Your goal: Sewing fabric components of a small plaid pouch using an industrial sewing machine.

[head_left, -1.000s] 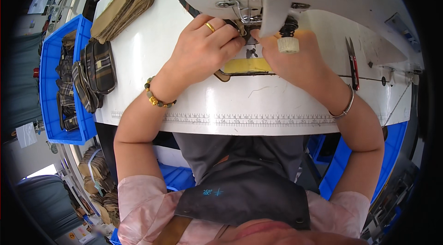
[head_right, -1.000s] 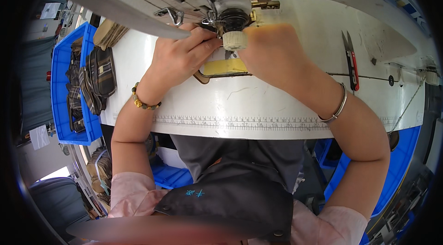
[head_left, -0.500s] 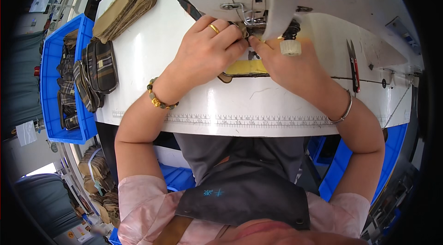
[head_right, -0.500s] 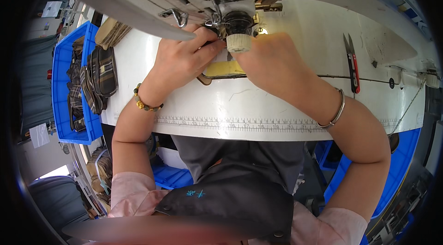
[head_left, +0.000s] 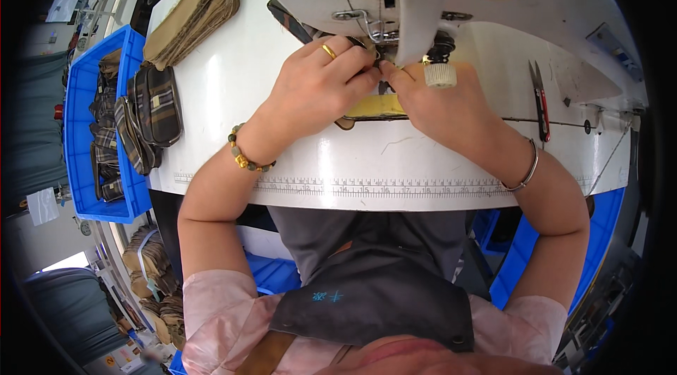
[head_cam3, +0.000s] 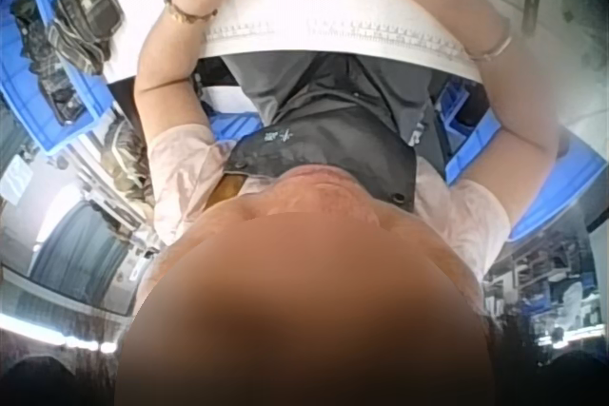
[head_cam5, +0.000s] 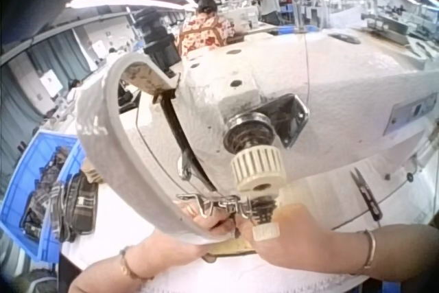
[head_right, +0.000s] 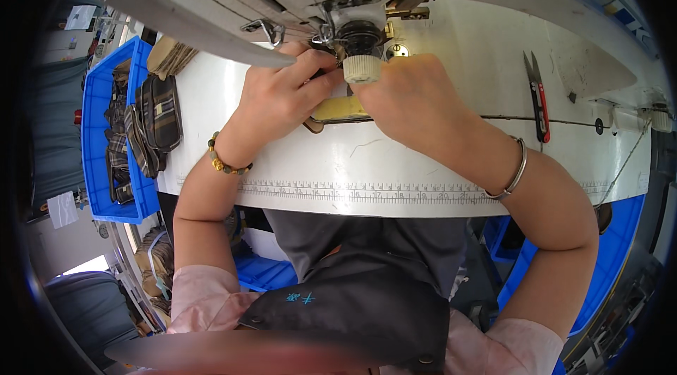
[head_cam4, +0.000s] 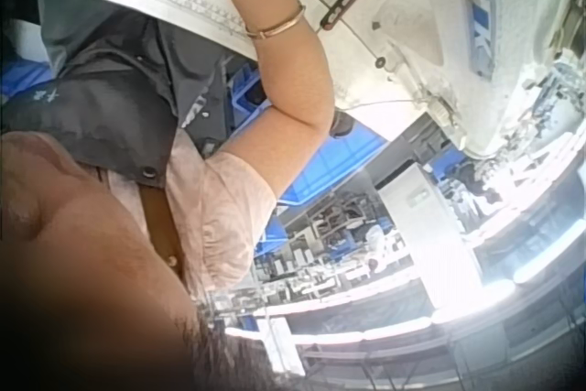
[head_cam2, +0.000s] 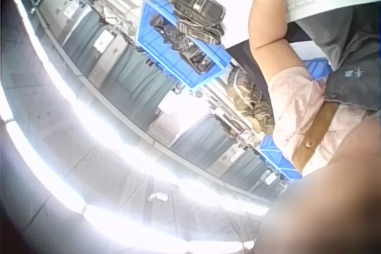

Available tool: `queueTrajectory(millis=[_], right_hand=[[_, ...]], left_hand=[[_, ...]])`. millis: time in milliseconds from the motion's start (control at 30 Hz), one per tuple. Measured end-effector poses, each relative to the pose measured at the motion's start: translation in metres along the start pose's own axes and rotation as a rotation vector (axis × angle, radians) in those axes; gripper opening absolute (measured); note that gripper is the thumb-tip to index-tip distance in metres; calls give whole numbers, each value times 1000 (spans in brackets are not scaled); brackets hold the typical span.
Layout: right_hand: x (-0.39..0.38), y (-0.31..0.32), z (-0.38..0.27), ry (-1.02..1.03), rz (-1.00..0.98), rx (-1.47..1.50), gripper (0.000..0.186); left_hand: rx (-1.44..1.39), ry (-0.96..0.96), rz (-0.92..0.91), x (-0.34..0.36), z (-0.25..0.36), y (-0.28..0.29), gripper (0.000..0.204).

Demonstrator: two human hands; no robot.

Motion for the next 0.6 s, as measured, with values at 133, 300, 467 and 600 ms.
queueTrajectory(millis=[133, 300, 467, 600], right_hand=[[1, 2, -2, 1, -31, -42, 8], [-1, -5, 3, 24, -14, -71, 5], [-1, -5, 5, 24, 17, -59, 5], [0, -4, 6, 14, 11, -22, 5]], left_hand=[[8, 1, -22, 0, 1, 0, 13], [23, -8, -23, -1, 1, -2, 21], [1, -4, -41, 0, 4, -1, 24], [10, -13, -28, -1, 5, -1, 25]])
Point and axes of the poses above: each hand's wrist, its own x-axis towards the middle knuckle, its own y-axis out of the back of the hand, z = x × y, the point moved 7 cm from there along x, towards the middle knuckle, and after that the axes turned 3 degrees about z, right-handed, at the moved point
